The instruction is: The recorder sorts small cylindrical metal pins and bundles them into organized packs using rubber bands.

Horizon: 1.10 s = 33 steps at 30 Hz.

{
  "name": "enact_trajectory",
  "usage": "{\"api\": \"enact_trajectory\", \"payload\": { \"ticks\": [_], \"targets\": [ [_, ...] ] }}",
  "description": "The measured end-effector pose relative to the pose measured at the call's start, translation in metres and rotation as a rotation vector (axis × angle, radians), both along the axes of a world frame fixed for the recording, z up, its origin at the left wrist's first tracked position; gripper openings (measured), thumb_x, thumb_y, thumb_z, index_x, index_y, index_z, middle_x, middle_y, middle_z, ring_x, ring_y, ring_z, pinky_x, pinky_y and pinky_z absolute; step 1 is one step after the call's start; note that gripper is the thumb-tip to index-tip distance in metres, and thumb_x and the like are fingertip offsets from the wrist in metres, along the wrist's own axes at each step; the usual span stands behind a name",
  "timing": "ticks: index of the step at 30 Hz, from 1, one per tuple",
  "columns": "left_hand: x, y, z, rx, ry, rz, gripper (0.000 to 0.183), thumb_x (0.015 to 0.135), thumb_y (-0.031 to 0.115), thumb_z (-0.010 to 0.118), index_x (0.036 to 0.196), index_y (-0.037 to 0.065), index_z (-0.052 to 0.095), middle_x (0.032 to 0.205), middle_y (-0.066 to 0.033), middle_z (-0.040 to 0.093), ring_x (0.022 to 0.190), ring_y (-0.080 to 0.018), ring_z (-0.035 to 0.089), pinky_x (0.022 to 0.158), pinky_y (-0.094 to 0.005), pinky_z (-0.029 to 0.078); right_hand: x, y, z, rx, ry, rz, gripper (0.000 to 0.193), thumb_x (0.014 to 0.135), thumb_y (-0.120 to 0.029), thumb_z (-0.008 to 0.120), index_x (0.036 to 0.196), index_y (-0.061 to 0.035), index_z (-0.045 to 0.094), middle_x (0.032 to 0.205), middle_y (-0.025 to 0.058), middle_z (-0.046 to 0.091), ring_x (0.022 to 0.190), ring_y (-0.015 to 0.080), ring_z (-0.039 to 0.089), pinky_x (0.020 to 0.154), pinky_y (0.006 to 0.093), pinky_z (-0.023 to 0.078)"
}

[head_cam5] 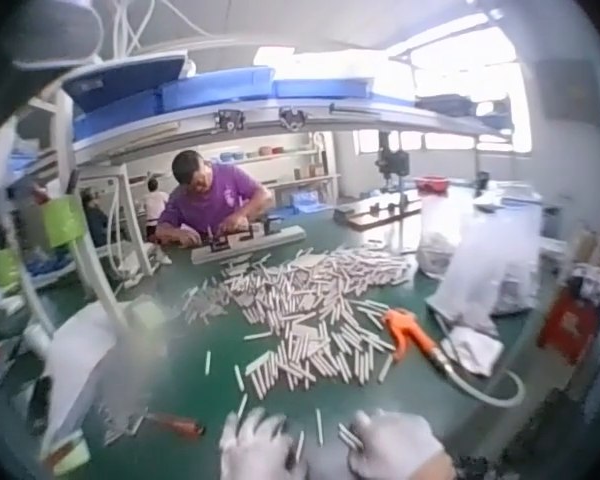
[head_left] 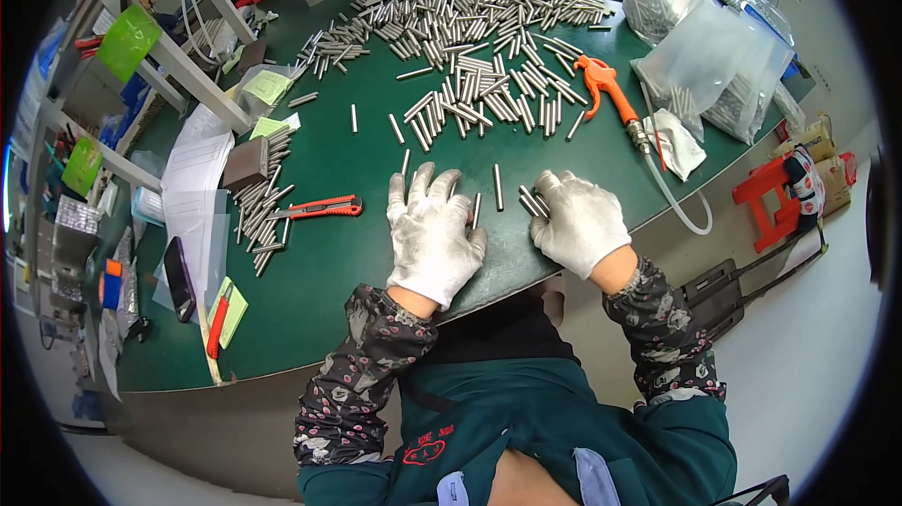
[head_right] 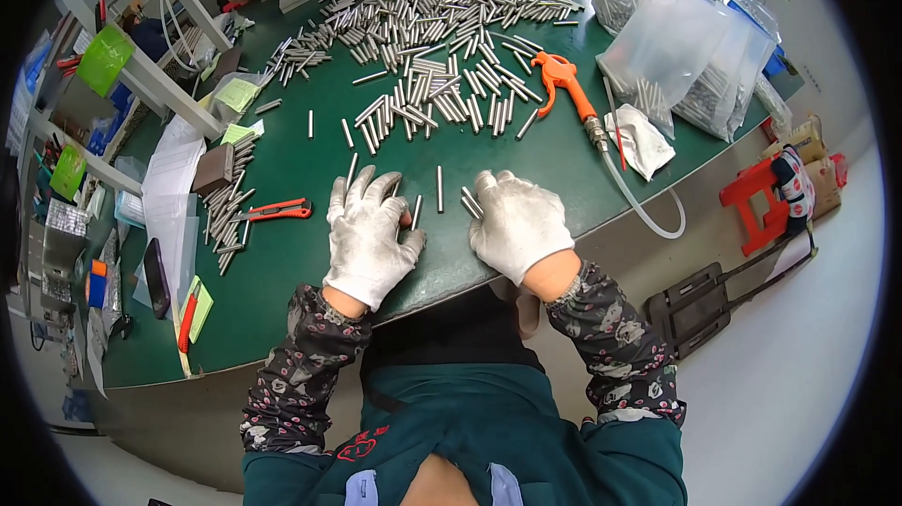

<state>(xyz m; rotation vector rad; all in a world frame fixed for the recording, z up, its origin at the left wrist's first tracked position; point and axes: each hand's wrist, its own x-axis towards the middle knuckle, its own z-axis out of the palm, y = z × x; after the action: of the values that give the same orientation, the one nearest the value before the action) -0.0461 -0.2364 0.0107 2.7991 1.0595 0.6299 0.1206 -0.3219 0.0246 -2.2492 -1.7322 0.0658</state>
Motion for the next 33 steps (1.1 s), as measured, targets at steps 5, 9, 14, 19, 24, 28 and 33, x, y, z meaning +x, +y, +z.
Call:
{"api": "enact_trajectory", "payload": {
  "ticks": [5,9,14,19,24,28,33],
  "targets": [
    [0.001,0.006,-0.002,0.012,0.042,0.006,0.019,0.066,0.022,0.069,0.077,0.006,0.066,0.121,-0.0102,0.055,0.125,-0.031,0.04,0.108,-0.0529,0.02,0.023,0.01,0.003,0.073,-0.049,0.456,0.03,0.071,-0.007,0.057,0.101,-0.008,0.059,0.086,0.0112,0.059,0.088,0.0306,0.057,0.074,0.0417,0.045],
    [-0.004,0.003,-0.004,-0.052,-0.029,-0.033,0.022,0.064,0.02,0.073,0.077,0.006,0.062,0.123,-0.0124,0.053,0.125,-0.0353,0.04,0.108,-0.0529,0.021,0.024,0.018,0.006,0.055,-0.07,0.657,0.03,0.075,-0.007,0.055,0.104,-0.0112,0.062,0.099,0.009,0.06,0.096,0.0283,0.057,0.08,0.0389,0.045],
    [-0.015,-0.002,0.004,-0.012,-0.05,-0.031,0.034,0.063,0.02,0.076,0.09,0.006,0.059,0.125,-0.0128,0.052,0.126,-0.0358,0.039,0.108,-0.0537,0.023,0.029,0.035,0.004,0.109,-0.088,0.714,0.033,0.076,-0.009,0.059,0.109,-0.0109,0.061,0.109,0.0104,0.058,0.099,0.0287,0.057,0.083,0.0384,0.047],
    [-0.036,-0.008,0.005,0.03,-0.06,0.034,0.036,0.063,0.021,0.076,0.09,0.007,0.057,0.125,-0.0131,0.051,0.125,-0.0361,0.04,0.108,-0.0538,0.023,0.024,0.033,0.012,-0.054,-0.106,0.595,0.029,0.073,-0.013,0.062,0.101,-0.0077,0.06,0.101,0.0106,0.06,0.097,0.0282,0.058,0.079,0.0381,0.048],
    [-0.032,-0.011,0.003,-0.02,-0.055,-0.005,0.035,0.062,0.022,0.077,0.089,0.007,0.06,0.125,-0.0125,0.051,0.126,-0.0365,0.038,0.108,-0.0543,0.022,0.005,0.019,0.007,-0.015,-0.108,0.307,0.029,0.071,-0.018,0.06,0.095,-0.0037,0.057,0.085,0.0131,0.06,0.085,0.0305,0.06,0.074,0.0409,0.048],
    [-0.025,-0.011,0.001,-0.027,-0.014,-0.054,0.038,0.063,0.025,0.076,0.094,0.008,0.063,0.126,-0.0126,0.05,0.127,-0.0364,0.037,0.108,-0.0547,0.022,-0.018,0.023,0.009,-0.066,-0.013,0.12,0.032,0.073,-0.025,0.059,0.096,-0.0029,0.055,0.083,0.0154,0.061,0.08,0.0332,0.062,0.067,0.0439,0.049],
    [-0.034,-0.014,0.008,-0.071,-0.035,-0.08,0.039,0.063,0.026,0.075,0.095,0.008,0.063,0.127,-0.0123,0.049,0.127,-0.0374,0.036,0.108,-0.0557,0.02,-0.021,0.022,0.014,-0.008,-0.068,0.178,0.05,0.075,-0.037,0.061,0.114,-0.005,0.057,0.107,0.0167,0.059,0.1,0.031,0.057,0.076,0.0431,0.046]
  ]
}}
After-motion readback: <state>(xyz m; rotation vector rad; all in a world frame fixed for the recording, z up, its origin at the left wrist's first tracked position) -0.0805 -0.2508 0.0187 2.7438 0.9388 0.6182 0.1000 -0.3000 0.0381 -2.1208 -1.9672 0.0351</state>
